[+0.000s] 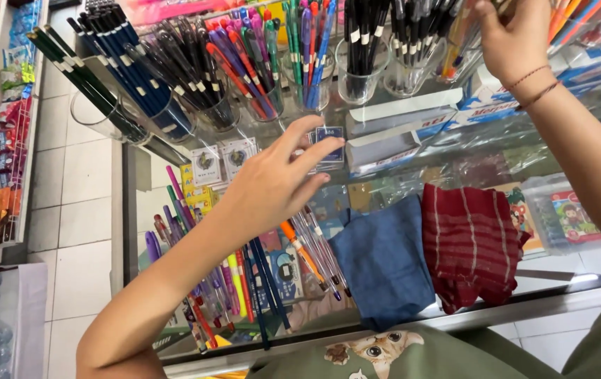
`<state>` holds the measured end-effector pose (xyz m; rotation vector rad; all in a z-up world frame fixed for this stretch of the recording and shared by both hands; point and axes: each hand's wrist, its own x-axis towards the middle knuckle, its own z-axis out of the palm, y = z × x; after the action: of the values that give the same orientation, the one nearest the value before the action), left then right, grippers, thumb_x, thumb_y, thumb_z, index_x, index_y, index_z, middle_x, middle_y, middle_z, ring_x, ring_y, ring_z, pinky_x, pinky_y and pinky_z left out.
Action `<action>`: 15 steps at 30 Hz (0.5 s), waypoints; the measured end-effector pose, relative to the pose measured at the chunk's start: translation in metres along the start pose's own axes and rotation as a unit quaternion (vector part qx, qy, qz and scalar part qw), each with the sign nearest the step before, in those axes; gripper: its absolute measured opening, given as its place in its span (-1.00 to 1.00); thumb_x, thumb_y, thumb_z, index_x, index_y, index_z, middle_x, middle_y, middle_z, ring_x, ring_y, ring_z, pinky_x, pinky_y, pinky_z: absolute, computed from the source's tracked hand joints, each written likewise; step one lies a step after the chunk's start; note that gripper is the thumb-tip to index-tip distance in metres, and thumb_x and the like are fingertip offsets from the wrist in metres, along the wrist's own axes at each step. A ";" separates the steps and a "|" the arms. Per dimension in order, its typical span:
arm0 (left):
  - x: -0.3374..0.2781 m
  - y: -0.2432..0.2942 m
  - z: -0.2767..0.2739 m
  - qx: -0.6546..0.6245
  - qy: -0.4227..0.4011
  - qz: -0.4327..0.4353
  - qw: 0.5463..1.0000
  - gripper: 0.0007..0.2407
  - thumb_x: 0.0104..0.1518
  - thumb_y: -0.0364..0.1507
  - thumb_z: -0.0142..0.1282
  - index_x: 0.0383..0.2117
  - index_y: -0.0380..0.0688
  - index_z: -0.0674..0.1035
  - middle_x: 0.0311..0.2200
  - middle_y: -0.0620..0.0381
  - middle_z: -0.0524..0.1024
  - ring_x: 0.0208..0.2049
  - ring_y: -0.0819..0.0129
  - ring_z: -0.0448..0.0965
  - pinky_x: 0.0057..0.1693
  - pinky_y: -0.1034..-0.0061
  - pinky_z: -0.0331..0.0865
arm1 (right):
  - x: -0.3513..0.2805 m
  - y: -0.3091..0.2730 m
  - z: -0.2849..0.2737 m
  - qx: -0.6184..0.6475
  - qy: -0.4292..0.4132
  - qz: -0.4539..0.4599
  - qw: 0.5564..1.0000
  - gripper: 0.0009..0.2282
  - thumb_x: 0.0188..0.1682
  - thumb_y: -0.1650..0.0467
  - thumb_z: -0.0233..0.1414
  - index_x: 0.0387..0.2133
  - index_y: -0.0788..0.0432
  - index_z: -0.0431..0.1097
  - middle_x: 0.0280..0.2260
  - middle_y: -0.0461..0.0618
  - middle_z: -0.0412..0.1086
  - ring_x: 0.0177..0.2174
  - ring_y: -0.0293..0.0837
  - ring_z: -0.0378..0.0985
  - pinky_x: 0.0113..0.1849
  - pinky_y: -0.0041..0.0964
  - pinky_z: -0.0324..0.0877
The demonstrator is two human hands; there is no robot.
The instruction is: Organizing various stationery items including pens, markers, and notebooks on a glass display counter and in a basket.
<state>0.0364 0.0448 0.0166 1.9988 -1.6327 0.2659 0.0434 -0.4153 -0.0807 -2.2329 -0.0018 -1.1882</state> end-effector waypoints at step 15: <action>-0.016 -0.008 -0.004 0.000 -0.019 -0.024 1.000 -0.65 0.15 -0.51 0.23 0.07 -0.18 0.48 0.14 -0.06 0.33 -0.04 0.12 0.62 -0.03 0.32 0.54 | -0.019 0.097 0.014 -0.076 -0.013 0.035 0.996 -0.82 0.17 0.49 0.05 -0.41 0.40 0.34 -0.50 0.07 0.36 -0.48 -0.13 0.33 -0.39 -0.25 0.22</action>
<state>0.0405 0.0607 0.0101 2.0515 -1.6063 0.2102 0.0689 -0.4831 -0.1500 -2.3595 0.1612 -1.1556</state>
